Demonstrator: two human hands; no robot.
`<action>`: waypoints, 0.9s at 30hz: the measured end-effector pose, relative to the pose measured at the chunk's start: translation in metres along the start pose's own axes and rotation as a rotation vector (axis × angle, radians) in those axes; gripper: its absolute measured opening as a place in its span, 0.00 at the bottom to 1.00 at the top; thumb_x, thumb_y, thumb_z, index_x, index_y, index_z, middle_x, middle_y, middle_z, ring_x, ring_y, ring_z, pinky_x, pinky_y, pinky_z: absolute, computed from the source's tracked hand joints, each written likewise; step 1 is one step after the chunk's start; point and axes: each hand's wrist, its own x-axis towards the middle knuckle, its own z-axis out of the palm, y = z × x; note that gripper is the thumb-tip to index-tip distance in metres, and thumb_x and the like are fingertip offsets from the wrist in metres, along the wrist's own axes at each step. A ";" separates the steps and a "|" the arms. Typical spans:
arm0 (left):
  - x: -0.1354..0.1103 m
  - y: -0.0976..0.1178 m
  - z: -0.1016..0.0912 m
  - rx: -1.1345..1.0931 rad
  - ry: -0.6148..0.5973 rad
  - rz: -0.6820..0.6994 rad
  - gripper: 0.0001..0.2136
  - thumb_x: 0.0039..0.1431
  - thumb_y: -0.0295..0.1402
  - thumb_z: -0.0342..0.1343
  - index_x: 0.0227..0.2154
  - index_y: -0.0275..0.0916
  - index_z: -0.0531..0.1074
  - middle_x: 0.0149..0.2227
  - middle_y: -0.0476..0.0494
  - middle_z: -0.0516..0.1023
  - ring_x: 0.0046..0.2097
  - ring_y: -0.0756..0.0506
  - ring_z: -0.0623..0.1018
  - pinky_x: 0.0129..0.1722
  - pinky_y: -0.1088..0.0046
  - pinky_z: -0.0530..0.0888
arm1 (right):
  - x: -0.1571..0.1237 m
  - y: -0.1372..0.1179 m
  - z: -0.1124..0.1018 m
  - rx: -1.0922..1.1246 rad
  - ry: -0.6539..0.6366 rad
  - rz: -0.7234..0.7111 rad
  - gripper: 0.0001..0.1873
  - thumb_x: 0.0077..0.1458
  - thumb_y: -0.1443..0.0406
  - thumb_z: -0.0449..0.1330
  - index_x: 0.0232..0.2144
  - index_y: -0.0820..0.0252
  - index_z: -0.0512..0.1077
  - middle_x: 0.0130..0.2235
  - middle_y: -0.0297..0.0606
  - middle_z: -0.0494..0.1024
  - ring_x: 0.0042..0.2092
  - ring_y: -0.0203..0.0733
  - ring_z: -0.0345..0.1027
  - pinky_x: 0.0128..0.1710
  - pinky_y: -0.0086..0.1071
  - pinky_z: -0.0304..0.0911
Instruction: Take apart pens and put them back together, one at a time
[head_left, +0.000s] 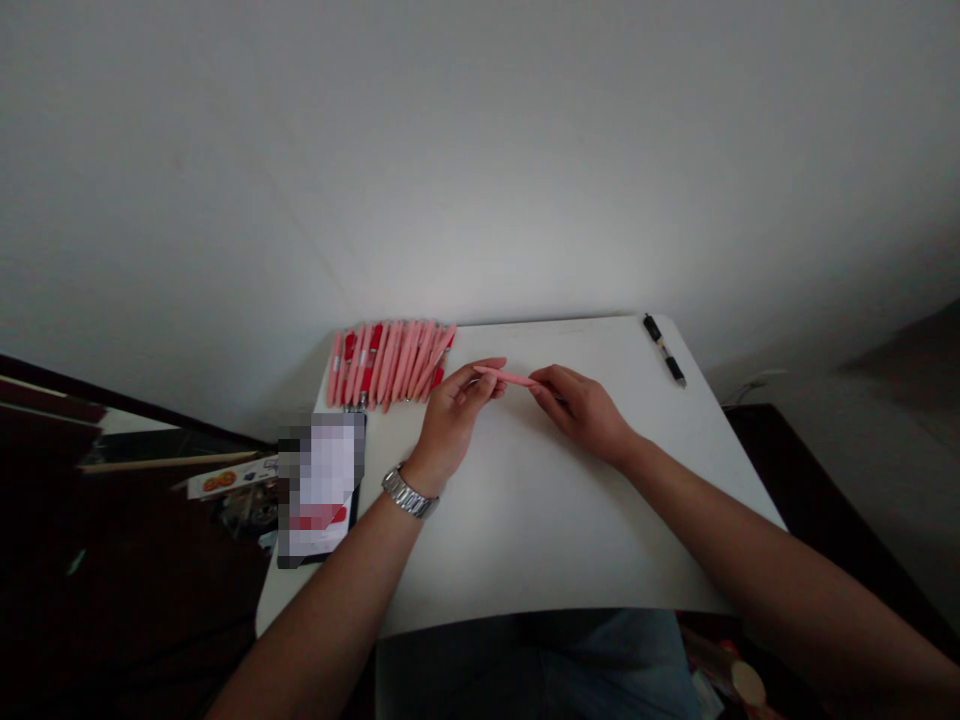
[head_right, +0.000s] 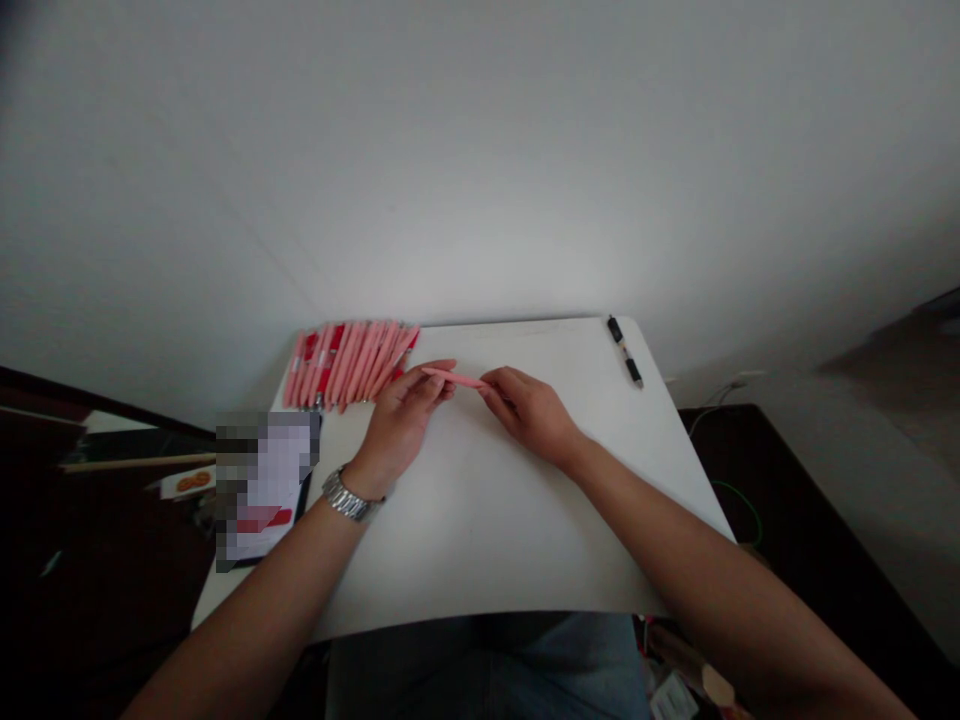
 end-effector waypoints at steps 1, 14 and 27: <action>0.000 0.000 0.000 0.000 -0.001 -0.001 0.16 0.63 0.42 0.62 0.50 0.41 0.80 0.46 0.41 0.81 0.43 0.48 0.78 0.50 0.70 0.76 | 0.000 0.000 0.000 -0.001 0.000 0.004 0.12 0.70 0.58 0.52 0.44 0.59 0.72 0.34 0.38 0.76 0.33 0.39 0.69 0.34 0.31 0.60; -0.001 0.002 -0.002 0.031 0.004 -0.013 0.15 0.63 0.41 0.63 0.48 0.39 0.81 0.46 0.40 0.82 0.42 0.49 0.80 0.48 0.71 0.77 | -0.001 0.002 0.002 -0.018 0.009 0.005 0.09 0.68 0.60 0.56 0.44 0.58 0.71 0.34 0.37 0.76 0.31 0.37 0.67 0.32 0.30 0.60; -0.001 0.003 -0.001 0.103 0.002 -0.027 0.16 0.61 0.44 0.64 0.45 0.38 0.81 0.39 0.42 0.83 0.40 0.48 0.81 0.46 0.70 0.78 | -0.003 -0.001 0.001 -0.050 -0.049 0.028 0.12 0.66 0.56 0.58 0.47 0.56 0.68 0.36 0.37 0.78 0.33 0.39 0.70 0.33 0.30 0.60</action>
